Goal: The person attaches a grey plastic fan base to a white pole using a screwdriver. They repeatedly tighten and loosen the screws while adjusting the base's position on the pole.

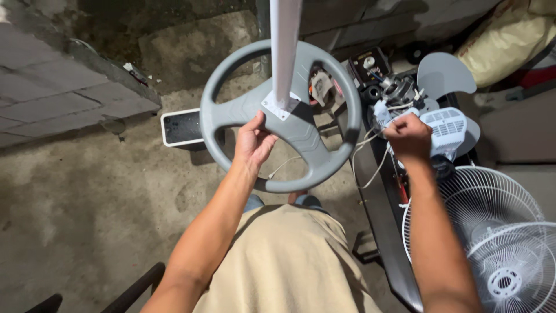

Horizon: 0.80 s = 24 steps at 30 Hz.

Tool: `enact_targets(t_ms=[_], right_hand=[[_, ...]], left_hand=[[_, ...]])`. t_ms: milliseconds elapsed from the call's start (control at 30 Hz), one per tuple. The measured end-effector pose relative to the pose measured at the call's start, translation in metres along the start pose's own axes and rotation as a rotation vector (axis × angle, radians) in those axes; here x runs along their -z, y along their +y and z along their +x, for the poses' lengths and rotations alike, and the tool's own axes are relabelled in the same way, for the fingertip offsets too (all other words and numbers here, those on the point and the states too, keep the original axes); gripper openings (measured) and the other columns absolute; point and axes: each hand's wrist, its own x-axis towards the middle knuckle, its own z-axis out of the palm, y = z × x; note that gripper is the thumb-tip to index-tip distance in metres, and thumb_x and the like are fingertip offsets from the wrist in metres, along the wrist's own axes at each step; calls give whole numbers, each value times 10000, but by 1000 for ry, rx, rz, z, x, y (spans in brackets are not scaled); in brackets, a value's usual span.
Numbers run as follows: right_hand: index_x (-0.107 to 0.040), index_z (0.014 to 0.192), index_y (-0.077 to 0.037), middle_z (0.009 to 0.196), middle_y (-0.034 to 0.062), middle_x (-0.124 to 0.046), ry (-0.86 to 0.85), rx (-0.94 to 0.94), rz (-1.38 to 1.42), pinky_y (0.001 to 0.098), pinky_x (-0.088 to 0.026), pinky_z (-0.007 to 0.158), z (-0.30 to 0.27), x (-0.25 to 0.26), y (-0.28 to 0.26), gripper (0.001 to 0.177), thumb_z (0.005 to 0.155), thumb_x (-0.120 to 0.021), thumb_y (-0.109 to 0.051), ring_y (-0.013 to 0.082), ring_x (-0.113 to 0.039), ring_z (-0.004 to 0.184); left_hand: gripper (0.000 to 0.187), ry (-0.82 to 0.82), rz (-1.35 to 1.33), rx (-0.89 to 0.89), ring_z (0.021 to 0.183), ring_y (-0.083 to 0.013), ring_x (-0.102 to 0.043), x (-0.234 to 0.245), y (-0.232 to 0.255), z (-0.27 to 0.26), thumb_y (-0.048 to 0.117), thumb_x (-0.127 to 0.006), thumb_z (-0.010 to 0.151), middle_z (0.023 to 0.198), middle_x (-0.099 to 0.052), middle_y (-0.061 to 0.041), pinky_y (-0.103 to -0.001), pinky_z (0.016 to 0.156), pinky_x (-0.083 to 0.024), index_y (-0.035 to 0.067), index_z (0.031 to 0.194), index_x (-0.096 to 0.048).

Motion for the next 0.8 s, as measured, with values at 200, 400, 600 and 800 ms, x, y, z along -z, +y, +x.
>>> enact_targets(t_ms=[200,400,600,800], right_hand=[[-696,945,15,854,21,-691,-57,68,721,218,-511,700,24,-22,-130,123,915,-796,-50,64,-611,764],[-726,1157,1,935,-11,-696,-192,109,981,210,-556,702,27,-56,-226,204,960,-720,-54,57,-662,830],[-761,1131,-38,886,57,-771,-206,-64,618,247,-517,599,27,-64,-277,221,930,-750,-128,94,-653,685],[-759,1044,-7,973,107,-759,-137,407,575,279,-552,757,35,-89,-276,151,897,-766,-42,167,-711,844]], left_hand=[[394,-72,19,-7,1270,-390,-579,9,7,8,194,-599,1016,1324,-627,-224,-638,1092,-456,-70,1306,-566],[390,-95,9,-61,1258,-358,-593,5,25,3,199,-587,1022,1326,-632,-200,-612,1093,-461,-65,1309,-573],[385,-62,-26,-103,1249,-353,-597,3,45,-5,194,-591,1027,1313,-637,-210,-593,1105,-461,-78,1299,-575],[374,-41,-40,-138,1233,-345,-603,5,57,-9,192,-588,1022,1307,-633,-203,-589,1092,-464,-69,1291,-580]])
